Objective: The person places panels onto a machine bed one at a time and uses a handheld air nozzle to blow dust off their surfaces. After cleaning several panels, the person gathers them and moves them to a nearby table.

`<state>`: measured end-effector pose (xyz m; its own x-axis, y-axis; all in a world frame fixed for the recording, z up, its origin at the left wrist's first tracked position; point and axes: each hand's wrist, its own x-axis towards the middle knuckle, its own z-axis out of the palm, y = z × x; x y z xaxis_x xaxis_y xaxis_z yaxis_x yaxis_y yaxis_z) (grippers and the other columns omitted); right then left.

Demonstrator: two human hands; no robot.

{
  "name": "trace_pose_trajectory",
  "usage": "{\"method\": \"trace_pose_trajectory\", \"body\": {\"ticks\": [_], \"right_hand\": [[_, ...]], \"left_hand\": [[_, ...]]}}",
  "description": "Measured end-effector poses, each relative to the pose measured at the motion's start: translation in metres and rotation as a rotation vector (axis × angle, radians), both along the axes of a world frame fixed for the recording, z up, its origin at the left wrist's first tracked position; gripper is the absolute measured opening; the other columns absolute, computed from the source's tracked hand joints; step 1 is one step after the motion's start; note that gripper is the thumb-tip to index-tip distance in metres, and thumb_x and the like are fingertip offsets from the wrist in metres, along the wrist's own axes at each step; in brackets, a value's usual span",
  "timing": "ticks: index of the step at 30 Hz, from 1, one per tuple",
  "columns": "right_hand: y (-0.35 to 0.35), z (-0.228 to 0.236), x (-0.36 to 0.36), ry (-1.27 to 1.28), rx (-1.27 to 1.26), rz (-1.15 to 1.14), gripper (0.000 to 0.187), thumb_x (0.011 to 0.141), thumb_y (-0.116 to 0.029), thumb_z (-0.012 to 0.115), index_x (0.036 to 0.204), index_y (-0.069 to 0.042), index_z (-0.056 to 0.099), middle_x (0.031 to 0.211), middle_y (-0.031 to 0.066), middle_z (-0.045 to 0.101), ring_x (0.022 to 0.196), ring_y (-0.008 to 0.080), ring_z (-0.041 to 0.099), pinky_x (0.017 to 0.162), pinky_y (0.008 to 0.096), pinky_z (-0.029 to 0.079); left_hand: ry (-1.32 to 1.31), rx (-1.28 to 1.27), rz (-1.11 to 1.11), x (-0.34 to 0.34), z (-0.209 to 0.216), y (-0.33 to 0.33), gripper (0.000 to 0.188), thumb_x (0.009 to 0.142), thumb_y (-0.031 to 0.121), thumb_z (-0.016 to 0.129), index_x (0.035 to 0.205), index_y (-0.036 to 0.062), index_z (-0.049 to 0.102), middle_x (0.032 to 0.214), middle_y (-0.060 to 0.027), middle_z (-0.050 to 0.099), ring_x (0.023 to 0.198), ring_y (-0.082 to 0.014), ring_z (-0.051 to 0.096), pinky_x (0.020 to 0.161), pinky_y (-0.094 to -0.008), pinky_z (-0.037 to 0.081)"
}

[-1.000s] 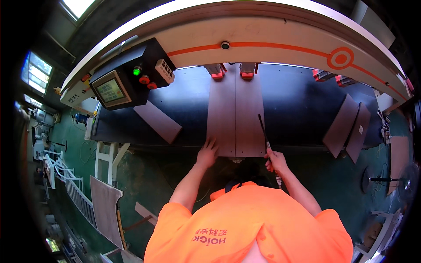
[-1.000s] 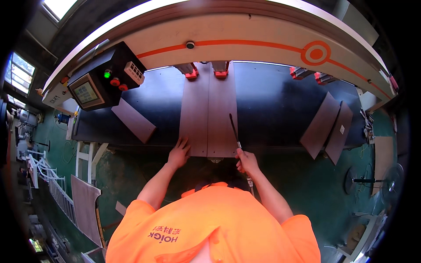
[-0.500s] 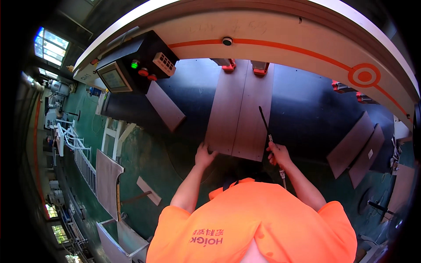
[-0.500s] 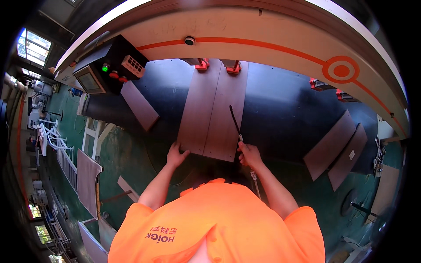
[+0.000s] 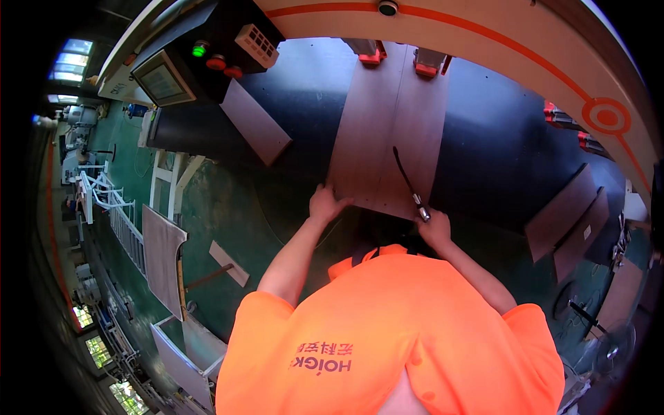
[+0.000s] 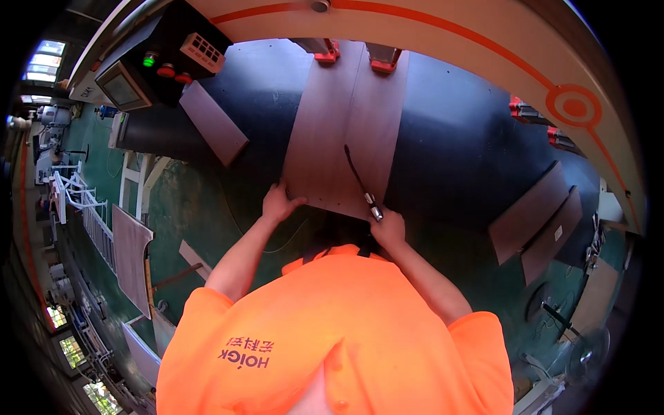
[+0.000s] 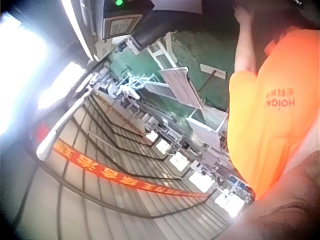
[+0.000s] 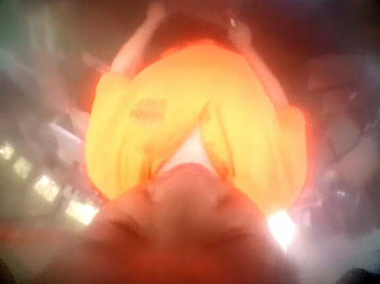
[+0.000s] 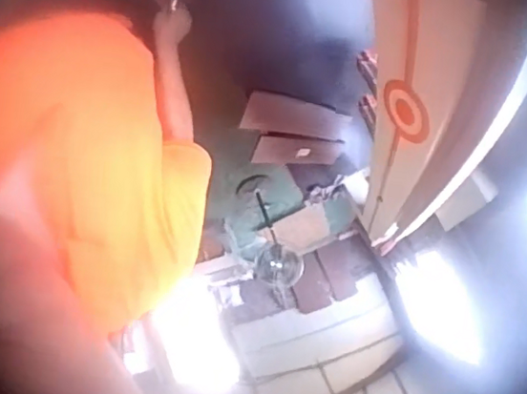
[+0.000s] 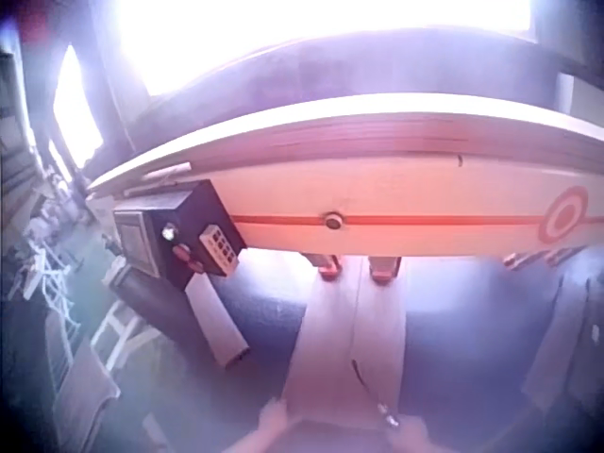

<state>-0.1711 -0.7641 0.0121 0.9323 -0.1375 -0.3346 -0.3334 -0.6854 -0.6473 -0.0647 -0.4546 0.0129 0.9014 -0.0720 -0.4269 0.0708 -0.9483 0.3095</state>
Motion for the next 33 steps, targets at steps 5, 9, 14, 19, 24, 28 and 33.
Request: {"method": "trace_pose_trajectory", "body": {"ticks": [5, 9, 14, 19, 24, 28, 33], "right_hand": [[0.001, 0.003, 0.002, 0.042, 0.084, -0.099, 0.024, 0.079, -0.024, 0.070, 0.077, -0.001, 0.064, 0.071, 0.0197, 0.065, 0.067, 0.0361, 0.065, 0.061, 0.0417, 0.050], [-0.008, -0.006, 0.002, 0.035, 0.187, -0.069, 0.035, 0.087, -0.031, 0.067, 0.074, 0.000, 0.063, 0.063, 0.0134, 0.063, 0.055, 0.0254, 0.063, 0.054, 0.0363, 0.048], [-0.015, 0.017, 0.002, 0.142, 0.414, -0.327, 0.045, 0.094, -0.041, 0.061, 0.076, -0.001, 0.063, 0.057, 0.0052, 0.060, 0.048, 0.0150, 0.057, 0.047, 0.0296, 0.043], [-0.003, 0.043, -0.022, 0.235, 0.317, -0.082, 0.050, 0.093, -0.047, 0.061, 0.075, 0.000, 0.062, 0.057, 0.0087, 0.060, 0.051, 0.0178, 0.060, 0.052, 0.0336, 0.047], [-0.031, 0.039, 0.009, 0.289, 0.561, -0.590, 0.057, 0.093, -0.053, 0.056, 0.072, 0.000, 0.060, 0.056, 0.0096, 0.058, 0.049, 0.0167, 0.058, 0.051, 0.0330, 0.045], [-0.034, 0.042, 0.007, 0.216, 0.289, -0.060, 0.057, 0.094, -0.053, 0.056, 0.071, -0.002, 0.060, 0.054, 0.0084, 0.057, 0.050, 0.0182, 0.059, 0.051, 0.0346, 0.046], [-0.098, 0.020, 0.059, 0.116, 0.184, -0.357, 0.044, 0.092, -0.044, 0.064, 0.079, -0.002, 0.063, 0.055, 0.0075, 0.058, 0.047, 0.0189, 0.060, 0.050, 0.0331, 0.047]], "left_hand": [[-0.012, -0.031, -0.004, -0.005, 0.001, 0.003, 0.085, 0.074, 0.048, 0.077, 0.139, 0.0075, 0.042, 0.117, -0.0219, 0.059, 0.101, -0.0393, 0.063, 0.085, -0.0435, 0.053], [-0.035, -0.056, 0.016, -0.005, 0.006, -0.004, 0.088, 0.072, 0.050, 0.077, 0.141, 0.0072, 0.042, 0.129, -0.0229, 0.052, 0.117, -0.0407, 0.053, 0.096, -0.0473, 0.046], [-0.320, 0.116, -0.333, -0.030, 0.019, -0.025, 0.090, 0.071, 0.054, 0.076, 0.142, 0.0084, 0.043, 0.148, -0.0218, 0.034, 0.143, -0.0400, 0.023, 0.114, -0.0595, 0.020], [-0.330, 0.034, -0.517, -0.026, -0.014, -0.034, 0.078, 0.075, 0.054, 0.073, 0.134, 0.0077, 0.053, 0.152, -0.0203, 0.032, 0.143, -0.0417, 0.023, 0.114, -0.0598, 0.019], [-0.410, 0.034, -0.590, -0.025, -0.020, -0.029, 0.069, 0.078, 0.052, 0.072, 0.128, 0.0066, 0.058, 0.151, -0.0209, 0.033, 0.141, -0.0417, 0.027, 0.114, -0.0584, 0.022], [-0.350, -0.038, -0.613, -0.019, -0.018, -0.020, 0.066, 0.083, 0.050, 0.069, 0.130, 0.0070, 0.057, 0.153, -0.0205, 0.031, 0.144, -0.0412, 0.023, 0.115, -0.0564, 0.020], [-0.331, -0.054, -0.162, -0.005, -0.009, 0.007, 0.070, 0.083, 0.046, 0.069, 0.136, 0.0049, 0.050, 0.147, -0.0233, 0.037, 0.139, -0.0405, 0.032, 0.111, -0.0513, 0.031]]}}
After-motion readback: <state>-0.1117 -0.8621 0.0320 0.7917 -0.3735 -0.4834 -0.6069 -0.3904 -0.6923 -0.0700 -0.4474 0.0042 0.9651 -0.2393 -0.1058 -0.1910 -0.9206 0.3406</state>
